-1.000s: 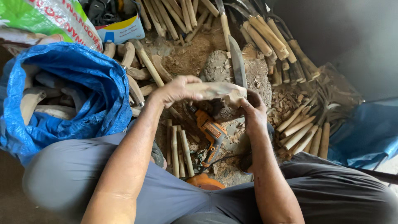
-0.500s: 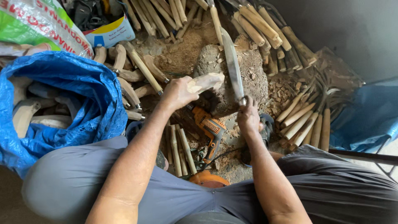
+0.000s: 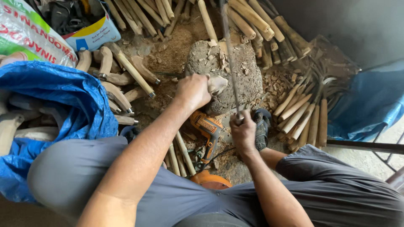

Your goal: The person sits on the floor and uses a large knife to shave and shape a small piece of wood held against a larger wooden block. They repeatedly scrape the wood to smooth its surface and refine its shape.

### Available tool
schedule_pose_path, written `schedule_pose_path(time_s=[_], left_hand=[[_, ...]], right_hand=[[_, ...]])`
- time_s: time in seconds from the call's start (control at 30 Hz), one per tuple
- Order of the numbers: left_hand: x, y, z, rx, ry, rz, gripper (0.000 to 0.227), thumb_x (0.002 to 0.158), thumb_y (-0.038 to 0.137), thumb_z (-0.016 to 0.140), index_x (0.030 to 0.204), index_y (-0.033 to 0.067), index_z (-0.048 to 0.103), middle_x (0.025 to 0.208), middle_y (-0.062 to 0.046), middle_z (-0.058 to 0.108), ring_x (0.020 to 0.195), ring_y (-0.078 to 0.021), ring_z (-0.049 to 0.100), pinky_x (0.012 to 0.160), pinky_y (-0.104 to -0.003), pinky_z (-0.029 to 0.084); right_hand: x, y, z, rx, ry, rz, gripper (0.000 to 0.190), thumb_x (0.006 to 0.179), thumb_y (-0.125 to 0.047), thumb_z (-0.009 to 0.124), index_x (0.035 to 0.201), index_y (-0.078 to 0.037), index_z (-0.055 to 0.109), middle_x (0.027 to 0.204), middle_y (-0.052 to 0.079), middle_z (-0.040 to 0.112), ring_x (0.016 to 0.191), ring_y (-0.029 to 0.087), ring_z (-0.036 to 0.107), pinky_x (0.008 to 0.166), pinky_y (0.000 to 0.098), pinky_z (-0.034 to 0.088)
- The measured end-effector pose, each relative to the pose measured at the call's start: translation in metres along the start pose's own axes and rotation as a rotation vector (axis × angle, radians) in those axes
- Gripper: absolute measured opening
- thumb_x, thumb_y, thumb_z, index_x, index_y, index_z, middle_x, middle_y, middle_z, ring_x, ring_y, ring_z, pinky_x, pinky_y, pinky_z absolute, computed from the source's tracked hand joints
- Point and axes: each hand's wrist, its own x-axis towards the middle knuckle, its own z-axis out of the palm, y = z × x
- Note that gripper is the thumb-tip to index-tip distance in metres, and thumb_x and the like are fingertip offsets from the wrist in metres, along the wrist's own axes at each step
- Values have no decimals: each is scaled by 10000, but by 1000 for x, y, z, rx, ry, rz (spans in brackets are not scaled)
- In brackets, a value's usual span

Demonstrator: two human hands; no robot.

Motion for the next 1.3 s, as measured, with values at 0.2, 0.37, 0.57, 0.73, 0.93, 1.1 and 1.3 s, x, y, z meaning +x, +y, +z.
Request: schedule_pose_path(time_s=[0.2, 0.37, 0.57, 0.73, 0.93, 1.1, 1.3], left_hand=[[6, -12, -17, 83, 65, 111, 172, 864, 159, 683, 1003, 75, 742, 946, -156, 762, 782, -258, 755, 702, -371, 632], [-23, -22, -35, -53, 174, 89, 306, 801, 147, 732, 1106, 133, 730, 925, -138, 765, 753, -270, 750, 706, -414, 625], [-38, -31, -70, -14, 225, -93, 200, 950, 229, 698, 1118, 133, 750, 988, -133, 774, 835, -272, 764, 760, -431, 628], [-32, -49, -85, -153, 312, -11, 455, 779, 222, 774, 1227, 169, 719, 992, -115, 774, 853, -274, 756, 826, -436, 599], [-28, -36, -82, -128, 276, -5, 454, 755, 251, 819, 1195, 172, 740, 1025, -125, 767, 924, -294, 737, 882, -454, 576], [-30, -47, -89, -108, 313, -53, 418, 794, 238, 823, 1197, 163, 740, 1049, -101, 779, 941, -259, 748, 922, -431, 579], [-19, -49, -95, -222, 312, -73, 569, 725, 272, 877, 1241, 143, 676, 1047, -87, 741, 886, -240, 737, 834, -419, 588]], right_hand=[[-1, 5, 11, -2, -151, 218, 230, 894, -155, 713, 1075, -51, 619, 667, 38, 635, 520, 110, 581, 437, 306, 483], [-7, -7, 20, 33, -162, 71, 217, 893, -115, 727, 1051, -8, 623, 665, 57, 619, 543, 113, 551, 469, 294, 449], [3, -28, 3, 154, -116, 32, 123, 934, -71, 709, 972, -54, 593, 684, 6, 600, 565, 87, 527, 455, 282, 406], [18, 0, -15, 144, 3, 91, 216, 895, -103, 782, 942, -67, 574, 651, 3, 557, 570, 103, 551, 441, 310, 420], [13, 49, 13, -140, 16, 31, 240, 829, -60, 796, 1032, -68, 668, 707, 29, 649, 596, 134, 614, 547, 309, 479], [8, 25, 2, 124, -167, 344, 207, 853, -64, 782, 1009, -61, 647, 676, 43, 618, 539, 124, 547, 445, 299, 426], [20, -30, -46, 444, -76, 126, 190, 947, -84, 713, 953, -100, 524, 627, -8, 546, 447, 88, 516, 336, 242, 406]])
